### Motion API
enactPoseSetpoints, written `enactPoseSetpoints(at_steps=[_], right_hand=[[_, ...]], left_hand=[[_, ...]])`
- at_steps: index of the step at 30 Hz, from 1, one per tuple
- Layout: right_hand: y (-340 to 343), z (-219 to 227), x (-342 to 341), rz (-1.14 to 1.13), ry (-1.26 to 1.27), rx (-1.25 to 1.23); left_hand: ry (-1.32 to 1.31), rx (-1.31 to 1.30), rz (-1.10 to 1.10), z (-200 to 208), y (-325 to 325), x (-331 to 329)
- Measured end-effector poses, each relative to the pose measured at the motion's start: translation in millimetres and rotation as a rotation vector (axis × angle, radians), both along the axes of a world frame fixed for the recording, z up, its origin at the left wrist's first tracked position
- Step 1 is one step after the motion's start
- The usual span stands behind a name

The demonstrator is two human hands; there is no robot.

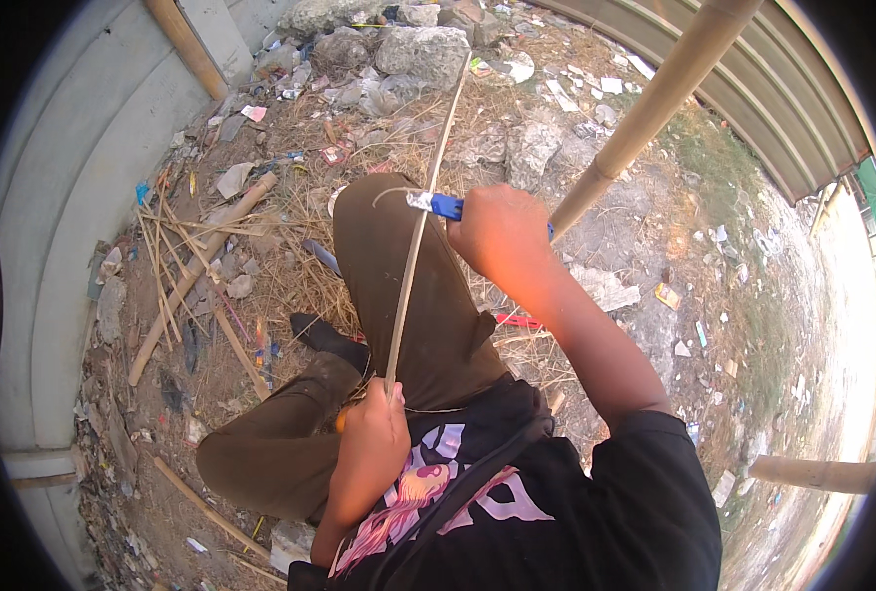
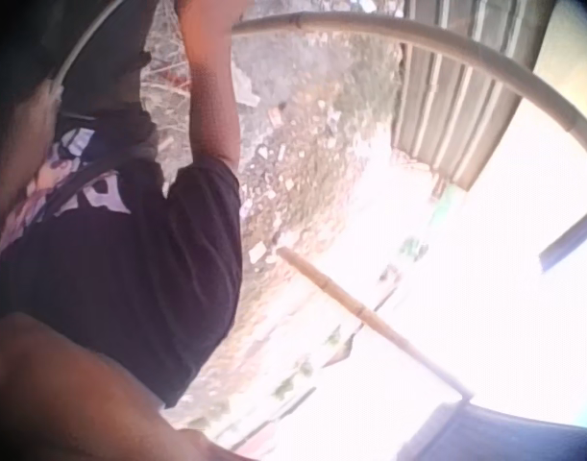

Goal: The person sits on the ground and uses a knife to shave and sharpen a long wooden stick. They hold the stick with one hand and carefully scrape the blade along its length to create a pointed tip, occasionally rotating the stick to work on different sides.

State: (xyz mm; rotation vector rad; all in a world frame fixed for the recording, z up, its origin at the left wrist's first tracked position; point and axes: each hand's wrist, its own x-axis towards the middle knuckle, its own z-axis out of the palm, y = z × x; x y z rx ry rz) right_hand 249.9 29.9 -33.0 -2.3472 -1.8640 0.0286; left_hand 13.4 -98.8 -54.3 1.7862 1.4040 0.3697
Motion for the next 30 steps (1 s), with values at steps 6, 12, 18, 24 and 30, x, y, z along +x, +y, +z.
enactPoseSetpoints(at_steps=[6, 12, 18, 24, 30], right_hand=[[-10.8, 5.3, 2.4, 0.292, -0.003, 0.044], [-84.0, -37.0, -46.3, 0.579, 0.217, 0.127], [-28.7, -36.7, -14.9, 0.203, 0.056, 0.157], [29.8, 2.7, 9.8, 0.027, -0.005, -0.126], [101.7, 21.3, 111.3, -0.325, 0.115, 0.194]], left_hand=[[-0.035, -0.017, 0.045, 4.8, 6.5, 1.7], [-0.123, 0.048, 0.030, 1.2, 6.7, -2.3], [-0.120, -0.047, 0.057, 5.6, 3.3, 4.0], [-0.108, 0.022, 0.037, -7.6, 4.0, 4.7], [-0.088, 0.013, -0.051, -14.7, -6.2, 1.4]])
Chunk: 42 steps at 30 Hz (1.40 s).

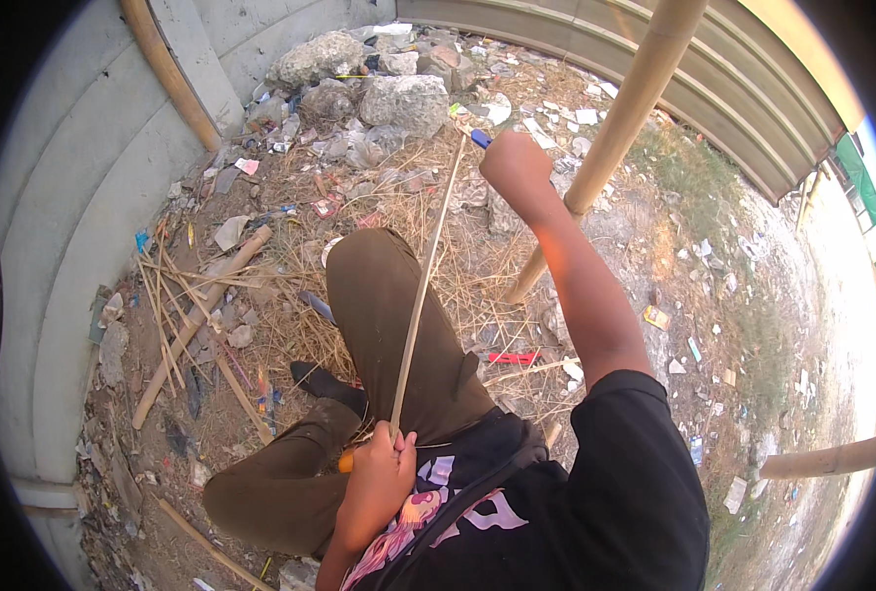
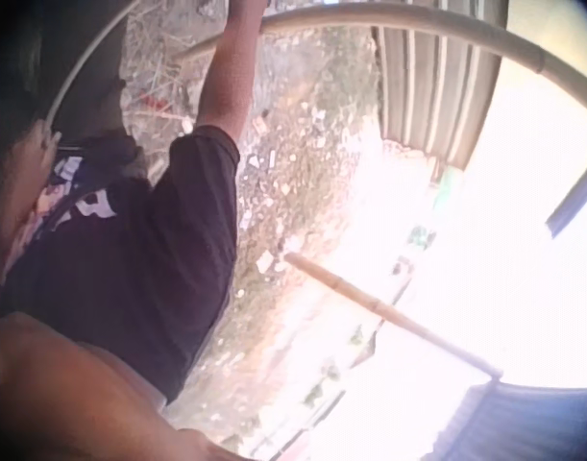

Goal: The person sits on the ground and uses a knife to shave and sharpen a long wooden stick. They hold the stick with one hand and carefully scrape the blade along its length to create a pointed tip, occasionally rotating the stick to work on different sides.

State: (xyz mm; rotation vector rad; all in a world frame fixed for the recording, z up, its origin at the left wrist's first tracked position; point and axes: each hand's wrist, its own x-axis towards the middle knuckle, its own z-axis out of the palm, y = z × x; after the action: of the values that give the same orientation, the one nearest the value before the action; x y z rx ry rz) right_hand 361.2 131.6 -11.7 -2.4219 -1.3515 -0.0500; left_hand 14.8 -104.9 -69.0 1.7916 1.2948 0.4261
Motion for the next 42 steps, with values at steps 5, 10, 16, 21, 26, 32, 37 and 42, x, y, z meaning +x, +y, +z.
enactPoseSetpoints(at_steps=[5, 10, 16, 21, 26, 32, 37, 42], right_hand=[[-20.4, 8.5, -37.4, 0.238, -0.073, -0.061], [-130.7, -48.4, -128.3, 0.643, -0.042, -0.088], [-202.5, -62.0, -177.1, 0.795, -0.011, 0.071], [-175.9, -62.0, -166.4, 0.729, -0.129, 0.236], [-153.4, -58.1, -154.8, 0.690, -0.172, 0.263], [-105.6, -33.6, -122.9, 0.472, -0.116, 0.001], [-31.3, 7.2, -49.4, 0.170, 0.047, -0.135], [-1.8, 42.8, -32.8, 0.172, -0.033, -0.219]], left_hand=[[-0.033, 0.037, 0.063, -1.9, 8.2, 2.7], [-0.068, 0.019, 0.156, 7.9, 15.1, 0.6], [-0.091, 0.057, 0.177, 7.4, 14.9, -2.7], [0.059, 0.066, 0.144, 10.4, 10.3, -2.2], [0.141, 0.052, 0.129, 16.8, 7.0, 0.3], [0.141, 0.072, 0.101, 7.0, 2.5, -0.1], [0.194, 0.025, 0.042, 11.5, -0.8, 4.3], [0.160, 0.054, 0.075, 6.4, 0.7, 5.6]])
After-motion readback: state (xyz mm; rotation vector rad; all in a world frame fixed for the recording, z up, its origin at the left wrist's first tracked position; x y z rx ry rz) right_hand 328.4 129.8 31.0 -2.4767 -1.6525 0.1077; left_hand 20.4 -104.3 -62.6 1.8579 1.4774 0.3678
